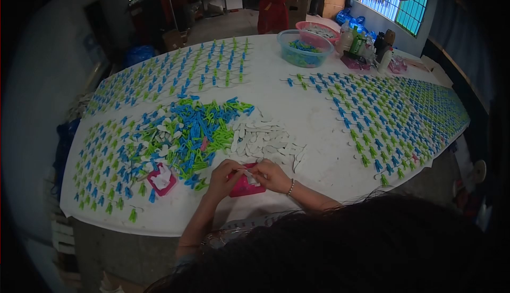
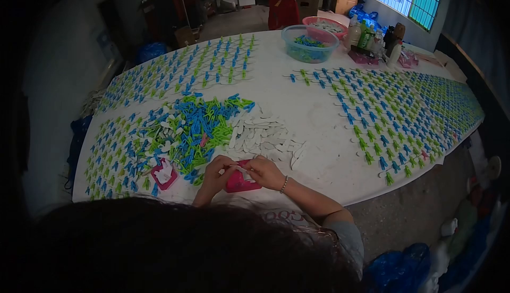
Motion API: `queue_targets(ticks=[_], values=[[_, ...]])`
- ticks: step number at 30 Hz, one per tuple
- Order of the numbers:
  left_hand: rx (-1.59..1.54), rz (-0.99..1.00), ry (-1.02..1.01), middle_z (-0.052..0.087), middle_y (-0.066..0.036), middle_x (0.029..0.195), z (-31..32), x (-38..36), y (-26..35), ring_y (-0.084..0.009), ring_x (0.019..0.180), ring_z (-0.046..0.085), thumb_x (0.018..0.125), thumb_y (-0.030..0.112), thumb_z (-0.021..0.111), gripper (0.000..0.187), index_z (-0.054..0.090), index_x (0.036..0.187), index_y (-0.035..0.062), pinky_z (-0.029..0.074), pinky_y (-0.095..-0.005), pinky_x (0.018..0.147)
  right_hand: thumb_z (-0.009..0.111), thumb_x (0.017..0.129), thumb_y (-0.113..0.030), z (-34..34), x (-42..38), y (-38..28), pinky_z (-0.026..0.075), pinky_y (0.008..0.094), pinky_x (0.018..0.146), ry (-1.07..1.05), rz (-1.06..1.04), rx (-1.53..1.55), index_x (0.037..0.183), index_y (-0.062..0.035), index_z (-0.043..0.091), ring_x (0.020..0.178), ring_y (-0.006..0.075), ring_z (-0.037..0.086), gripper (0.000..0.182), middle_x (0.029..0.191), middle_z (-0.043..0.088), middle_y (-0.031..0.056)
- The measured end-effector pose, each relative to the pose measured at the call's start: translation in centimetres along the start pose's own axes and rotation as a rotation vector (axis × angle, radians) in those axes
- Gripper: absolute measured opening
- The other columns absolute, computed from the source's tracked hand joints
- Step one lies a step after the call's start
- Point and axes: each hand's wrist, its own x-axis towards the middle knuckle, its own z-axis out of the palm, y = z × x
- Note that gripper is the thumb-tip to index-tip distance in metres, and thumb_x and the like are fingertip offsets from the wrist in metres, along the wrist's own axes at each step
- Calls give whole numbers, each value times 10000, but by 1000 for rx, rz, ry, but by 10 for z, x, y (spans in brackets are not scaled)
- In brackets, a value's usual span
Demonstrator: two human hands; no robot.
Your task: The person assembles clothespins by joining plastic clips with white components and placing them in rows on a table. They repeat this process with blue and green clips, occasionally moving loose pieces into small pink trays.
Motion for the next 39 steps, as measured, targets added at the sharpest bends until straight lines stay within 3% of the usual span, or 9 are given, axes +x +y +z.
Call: queue_targets(ticks=[8, 10, 15, 21, 23, 26, 30, 33, 39], values=[[179, -42, -133, 599, -84, 826, 4, -7, -17, -265, 766, 564, 776, 104, 667, 88, 610, 824, 58, 442, -355, 677, 629, 713, -59, -14, -7, 14, 447, 378, 715, -79, -131, -190, 849, -74, 596, 785, 278, 551, 141, 785, 583, 73], [213, 52, -128, 589, -86, 810, 10, -6, -20, -300, 778, 538, 745, 124, 674, 109, 587, 788, 75, 412, -397, 694, 630, 702, -64, -18, -9, 13, 448, 383, 720, -81, -125, -221, 841, -78, 597, 785, 282, 552, 144, 797, 585, 76], [277, 72, -135, 578, -80, 781, 21, 1, -23, -302, 789, 535, 726, 124, 671, 111, 576, 769, 86, 398, -403, 713, 620, 653, -52, -33, 1, -6, 451, 387, 704, 24, -131, -334, 825, -85, 599, 780, 283, 543, 176, 802, 569, 82], [290, 66, -121, 574, -73, 762, 37, 6, -20, -287, 788, 535, 730, 130, 671, 107, 579, 766, 89, 395, -394, 720, 607, 681, -41, -30, 17, -14, 454, 350, 689, 34, -124, -180, 953, -70, 579, 771, 262, 533, 274, 834, 564, 92], [286, 52, -98, 581, -72, 773, 38, 2, -21, -284, 786, 536, 732, 128, 671, 105, 582, 769, 87, 396, -392, 719, 615, 718, -42, -23, 16, -14, 448, 293, 683, 48, 95, 139, 1023, -64, 552, 760, 178, 512, 312, 864, 544, 58], [134, -4, -1, 596, -69, 790, 36, -4, -21, -274, 789, 540, 735, 115, 676, 108, 584, 778, 79, 404, -383, 734, 624, 739, -48, -13, 12, -12, 433, 248, 674, 5, 231, 290, 1077, -59, 518, 747, 118, 470, 354, 878, 507, 24], [49, -35, 41, 597, -64, 845, 29, -10, -20, -265, 837, 538, 715, 88, 698, 154, 581, 813, 73, 415, -358, 773, 624, 743, -44, 6, 6, 1, 425, 240, 667, -11, 325, 408, 1095, -54, 501, 733, 108, 454, 373, 862, 488, 11], [39, -23, 66, 571, -67, 896, 19, -8, -10, -247, 882, 533, 710, 58, 700, 219, 572, 887, 71, 417, -333, 795, 622, 736, -39, 9, 7, -5, 429, 242, 660, -31, 304, 336, 1076, -47, 511, 712, 118, 480, 358, 866, 510, 31], [94, -22, 27, 584, -62, 925, 2, -5, -1, -264, 904, 523, 684, 67, 679, 271, 569, 931, 86, 399, -357, 810, 602, 686, -13, 9, 8, 3, 433, 366, 657, -52, 52, -24, 989, -55, 531, 681, 264, 540, 314, 782, 559, 95]])
